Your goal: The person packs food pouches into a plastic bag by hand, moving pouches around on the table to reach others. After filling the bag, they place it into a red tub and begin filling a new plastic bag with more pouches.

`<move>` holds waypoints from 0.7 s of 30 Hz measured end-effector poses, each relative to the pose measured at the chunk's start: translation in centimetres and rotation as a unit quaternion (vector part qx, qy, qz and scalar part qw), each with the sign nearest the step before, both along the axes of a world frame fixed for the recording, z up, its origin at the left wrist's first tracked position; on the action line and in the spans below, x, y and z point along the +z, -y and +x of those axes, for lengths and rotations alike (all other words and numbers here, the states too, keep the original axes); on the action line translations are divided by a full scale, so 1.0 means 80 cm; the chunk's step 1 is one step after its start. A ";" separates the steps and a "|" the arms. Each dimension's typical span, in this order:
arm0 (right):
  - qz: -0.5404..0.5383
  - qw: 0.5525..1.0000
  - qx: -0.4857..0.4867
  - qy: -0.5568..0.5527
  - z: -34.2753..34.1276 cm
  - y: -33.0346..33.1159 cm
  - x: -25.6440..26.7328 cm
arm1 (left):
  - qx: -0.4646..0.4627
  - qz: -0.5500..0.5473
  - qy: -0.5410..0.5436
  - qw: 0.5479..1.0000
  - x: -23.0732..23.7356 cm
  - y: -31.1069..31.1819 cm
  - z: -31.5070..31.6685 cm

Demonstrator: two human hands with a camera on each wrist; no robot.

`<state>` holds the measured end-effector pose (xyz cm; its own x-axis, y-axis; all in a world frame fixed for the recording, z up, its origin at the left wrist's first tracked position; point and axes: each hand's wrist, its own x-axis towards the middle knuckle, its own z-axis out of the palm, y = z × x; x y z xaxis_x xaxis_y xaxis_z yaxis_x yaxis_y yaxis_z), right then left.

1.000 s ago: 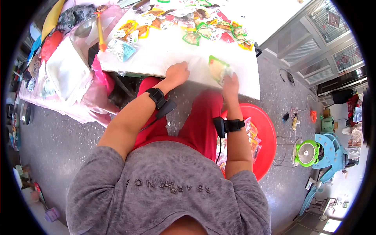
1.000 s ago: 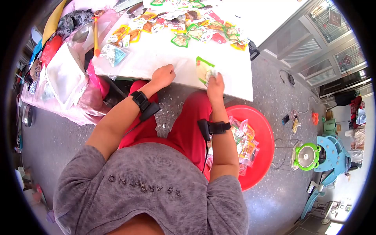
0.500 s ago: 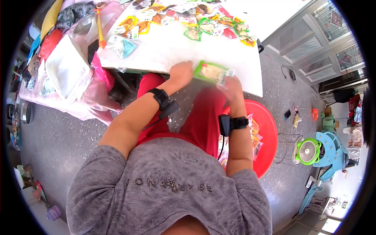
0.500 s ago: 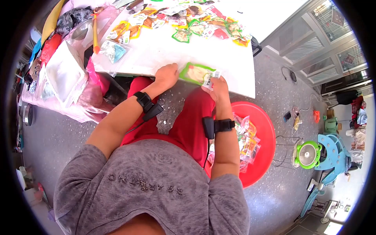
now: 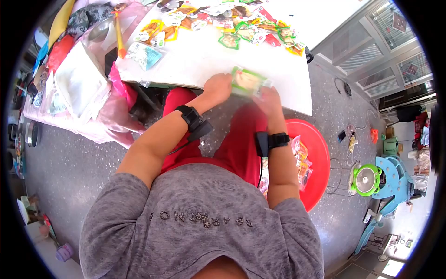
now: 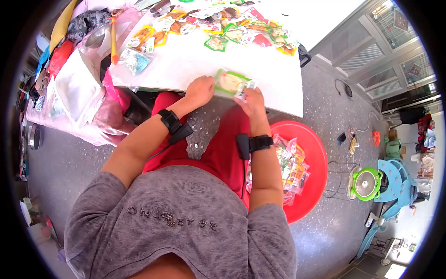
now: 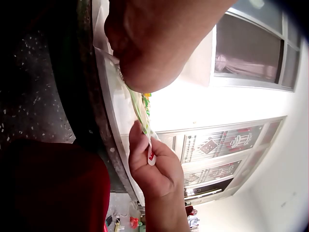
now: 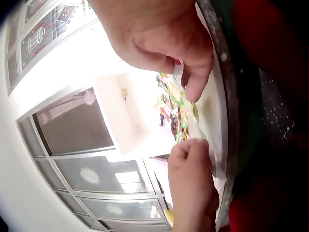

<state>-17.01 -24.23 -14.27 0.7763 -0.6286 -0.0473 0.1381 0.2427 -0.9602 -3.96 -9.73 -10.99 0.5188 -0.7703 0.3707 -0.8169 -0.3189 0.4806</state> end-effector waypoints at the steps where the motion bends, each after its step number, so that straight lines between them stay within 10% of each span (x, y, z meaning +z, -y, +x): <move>1: -0.010 1.000 -0.002 0.019 0.007 -0.007 -0.001 | 0.005 -0.012 0.005 1.000 0.003 0.001 -0.002; 11: -0.227 0.967 0.079 -0.084 0.031 -0.014 0.019 | -0.002 -0.061 0.020 0.998 0.005 -0.002 0.001; 21: 0.025 0.995 -0.028 -0.094 0.064 -0.030 0.046 | -0.031 -0.015 0.016 0.999 0.016 0.003 -0.005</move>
